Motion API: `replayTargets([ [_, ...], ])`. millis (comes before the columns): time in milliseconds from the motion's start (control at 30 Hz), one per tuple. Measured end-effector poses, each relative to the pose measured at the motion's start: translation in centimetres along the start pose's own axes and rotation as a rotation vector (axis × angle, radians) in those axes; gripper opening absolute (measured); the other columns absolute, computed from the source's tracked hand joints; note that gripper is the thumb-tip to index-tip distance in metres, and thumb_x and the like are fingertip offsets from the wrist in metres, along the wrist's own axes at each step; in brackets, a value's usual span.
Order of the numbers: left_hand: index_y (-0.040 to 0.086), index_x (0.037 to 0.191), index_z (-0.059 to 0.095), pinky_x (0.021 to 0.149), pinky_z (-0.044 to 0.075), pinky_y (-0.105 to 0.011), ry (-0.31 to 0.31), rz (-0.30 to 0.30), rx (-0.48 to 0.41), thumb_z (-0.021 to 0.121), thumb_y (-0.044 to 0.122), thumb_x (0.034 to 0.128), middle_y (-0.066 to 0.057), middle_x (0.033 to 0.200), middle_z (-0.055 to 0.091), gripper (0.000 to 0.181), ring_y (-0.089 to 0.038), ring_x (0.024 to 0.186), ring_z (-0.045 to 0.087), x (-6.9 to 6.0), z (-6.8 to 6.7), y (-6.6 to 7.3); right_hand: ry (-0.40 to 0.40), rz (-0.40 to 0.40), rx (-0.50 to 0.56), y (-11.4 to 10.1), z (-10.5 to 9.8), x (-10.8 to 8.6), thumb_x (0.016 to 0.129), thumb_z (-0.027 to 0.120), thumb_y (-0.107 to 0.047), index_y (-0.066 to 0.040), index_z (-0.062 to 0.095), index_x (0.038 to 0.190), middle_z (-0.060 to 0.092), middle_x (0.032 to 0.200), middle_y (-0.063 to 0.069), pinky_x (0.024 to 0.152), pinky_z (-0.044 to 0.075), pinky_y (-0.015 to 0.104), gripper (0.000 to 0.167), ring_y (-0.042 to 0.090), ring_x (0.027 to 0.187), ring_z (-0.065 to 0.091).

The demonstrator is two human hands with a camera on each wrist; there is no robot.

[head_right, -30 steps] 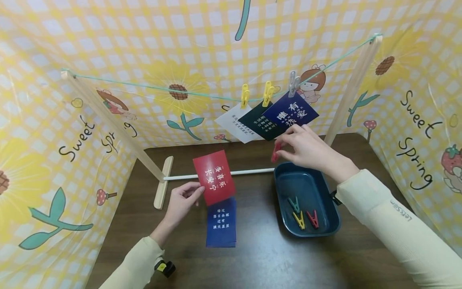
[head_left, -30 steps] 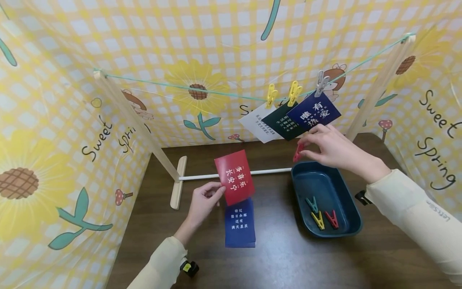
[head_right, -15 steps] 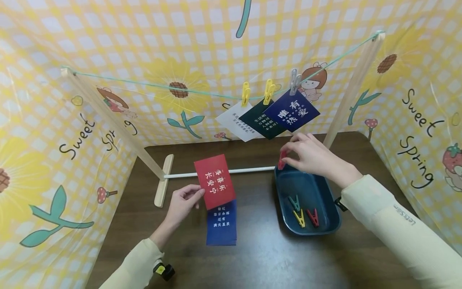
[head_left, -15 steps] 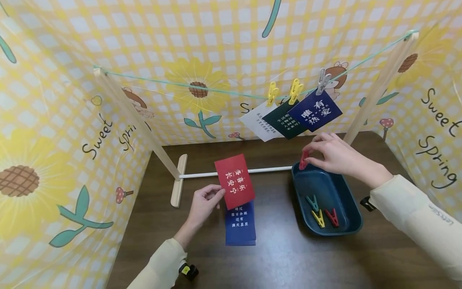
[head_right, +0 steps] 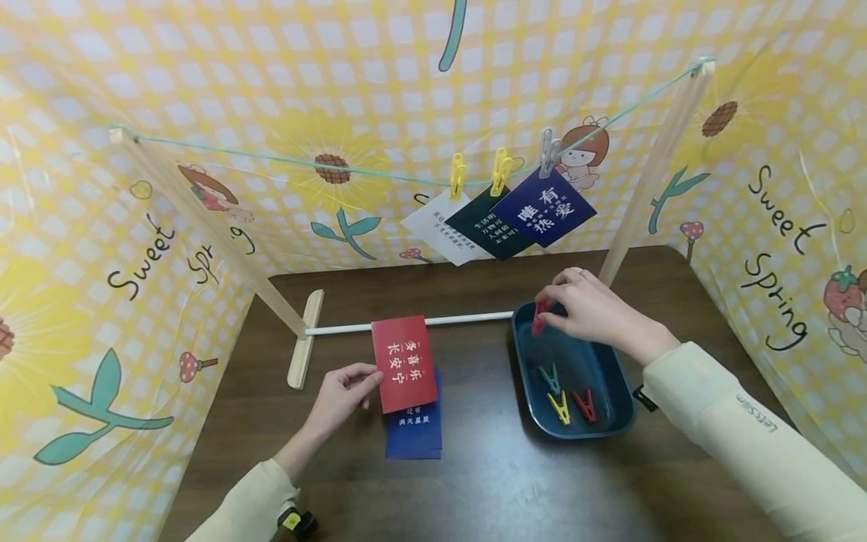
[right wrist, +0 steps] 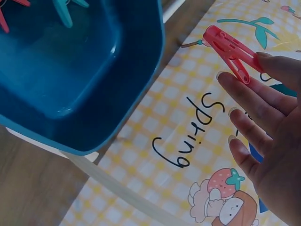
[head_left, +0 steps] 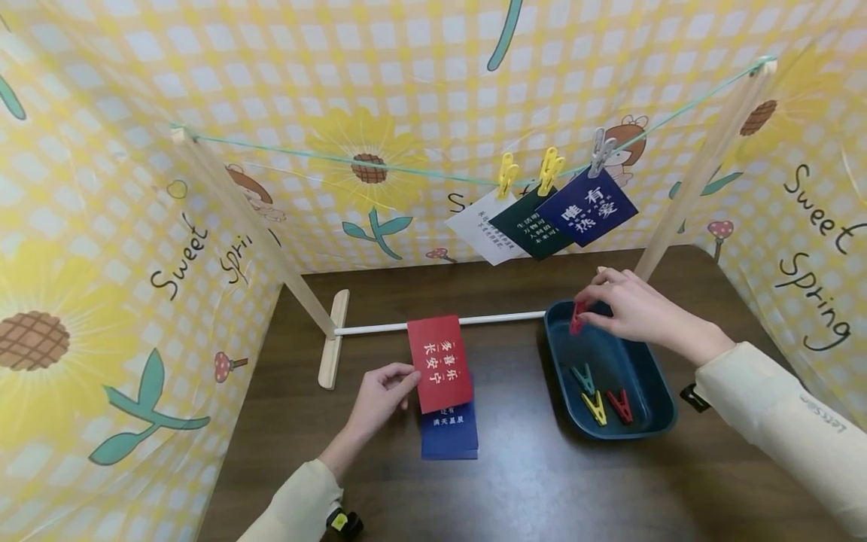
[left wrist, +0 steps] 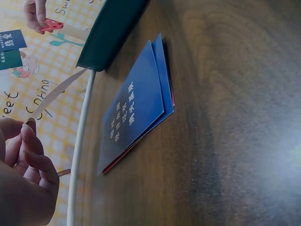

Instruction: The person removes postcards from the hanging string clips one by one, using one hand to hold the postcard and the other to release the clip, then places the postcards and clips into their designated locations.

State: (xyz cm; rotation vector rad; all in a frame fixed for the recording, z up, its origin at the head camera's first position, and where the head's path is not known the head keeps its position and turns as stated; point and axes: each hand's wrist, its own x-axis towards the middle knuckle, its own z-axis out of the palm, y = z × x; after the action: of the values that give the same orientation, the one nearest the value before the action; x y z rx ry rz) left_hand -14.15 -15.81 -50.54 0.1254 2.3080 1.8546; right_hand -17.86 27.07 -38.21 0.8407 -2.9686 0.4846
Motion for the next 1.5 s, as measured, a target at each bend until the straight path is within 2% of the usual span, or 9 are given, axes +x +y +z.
replayTargets([
  [133, -0.008, 0.106, 0.075, 0.049, 0.037, -0.020, -0.003, -0.023, 0.003, 0.072, 0.008, 0.0980, -0.023, 0.073, 0.067, 0.018, -0.014, 0.050, 0.053, -0.2, 0.1, -0.2, -0.013, 0.014, 0.009, 0.2, 0.3, -0.2, 0.092, 0.080, -0.016, -0.005, 0.078, 0.112, 0.070, 0.111, 0.019, 0.096, 0.047, 0.057, 0.023, 0.052, 0.129, 0.053],
  [167, -0.008, 0.106, 0.075, 0.049, 0.036, -0.021, -0.005, -0.028, 0.006, 0.073, 0.009, 0.0980, -0.022, 0.073, 0.067, 0.018, -0.014, 0.050, 0.053, -0.3, 0.1, -0.3, -0.016, 0.017, 0.010, 0.3, 0.4, -0.3, 0.092, 0.080, -0.016, -0.005, 0.078, 0.112, 0.070, 0.112, 0.019, 0.096, 0.047, 0.058, 0.023, 0.052, 0.129, 0.052],
  [400, -0.006, 0.106, 0.075, 0.048, 0.036, -0.021, -0.032, -0.055, 0.027, 0.073, 0.012, 0.0981, -0.016, 0.060, 0.059, 0.020, -0.016, 0.051, 0.053, -0.7, 0.1, -0.8, -0.033, 0.025, 0.008, 0.8, 1.1, -0.6, 0.092, 0.080, -0.018, -0.007, 0.078, 0.111, 0.071, 0.110, 0.015, 0.088, 0.048, 0.051, 0.022, 0.034, 0.104, 0.061],
  [533, -0.006, 0.106, 0.074, 0.049, 0.036, -0.020, -0.041, -0.069, 0.021, 0.073, 0.012, 0.0981, -0.007, 0.058, 0.058, 0.020, -0.013, 0.051, 0.053, -1.0, 0.2, -1.1, -0.050, 0.030, 0.014, 1.0, 1.5, -0.9, 0.092, 0.080, -0.019, -0.008, 0.079, 0.109, 0.071, 0.108, 0.013, 0.086, 0.048, 0.049, 0.021, 0.032, 0.102, 0.061],
  [733, -0.007, 0.108, 0.073, 0.049, 0.037, -0.020, -0.054, -0.088, 0.023, 0.073, 0.012, 0.0981, -0.009, 0.060, 0.059, 0.022, -0.013, 0.051, 0.054, -1.4, 0.3, -1.7, -0.078, 0.046, 0.025, 1.4, 2.1, -1.4, 0.092, 0.080, -0.020, -0.008, 0.079, 0.108, 0.071, 0.105, 0.011, 0.083, 0.049, 0.046, 0.021, 0.030, 0.099, 0.059],
  [933, -0.007, 0.112, 0.072, 0.050, 0.041, -0.023, -0.080, -0.102, 0.037, 0.071, 0.015, 0.1005, -0.003, 0.061, 0.058, 0.026, -0.015, 0.052, 0.054, -1.7, 0.3, -2.4, -0.083, 0.043, 0.025, 1.9, 2.8, -1.9, 0.092, 0.081, -0.023, -0.008, 0.079, 0.107, 0.071, 0.101, 0.006, 0.082, 0.049, 0.046, 0.021, 0.027, 0.097, 0.058],
  [1100, -0.007, 0.111, 0.073, 0.051, 0.042, -0.022, -0.086, -0.112, 0.029, 0.072, 0.014, 0.0994, -0.007, 0.063, 0.060, 0.024, -0.011, 0.052, 0.054, -1.9, 0.4, -2.8, -0.069, 0.041, 0.030, 2.3, 3.2, -2.4, 0.091, 0.082, -0.023, -0.007, 0.079, 0.106, 0.071, 0.100, 0.005, 0.082, 0.051, 0.047, 0.022, 0.027, 0.097, 0.058],
  [1300, -0.009, 0.111, 0.072, 0.050, 0.041, -0.020, -0.102, -0.132, 0.015, 0.071, 0.012, 0.0992, -0.011, 0.068, 0.064, 0.024, -0.009, 0.052, 0.054, -2.2, 0.6, -3.1, -0.109, 0.062, 0.055, 2.7, 3.8, -2.9, 0.092, 0.081, -0.024, -0.003, 0.078, 0.108, 0.069, 0.103, 0.010, 0.082, 0.054, 0.051, 0.026, 0.030, 0.097, 0.060],
  [1500, -0.009, 0.111, 0.072, 0.051, 0.040, -0.019, -0.106, -0.151, 0.016, 0.072, 0.012, 0.0988, -0.009, 0.072, 0.066, 0.024, -0.008, 0.053, 0.054, -2.2, 0.7, -3.1, -0.140, 0.065, 0.095, 3.1, 4.1, -3.0, 0.093, 0.080, -0.022, -0.003, 0.077, 0.109, 0.070, 0.101, 0.008, 0.075, 0.057, 0.041, 0.025, 0.027, 0.095, 0.062],
])
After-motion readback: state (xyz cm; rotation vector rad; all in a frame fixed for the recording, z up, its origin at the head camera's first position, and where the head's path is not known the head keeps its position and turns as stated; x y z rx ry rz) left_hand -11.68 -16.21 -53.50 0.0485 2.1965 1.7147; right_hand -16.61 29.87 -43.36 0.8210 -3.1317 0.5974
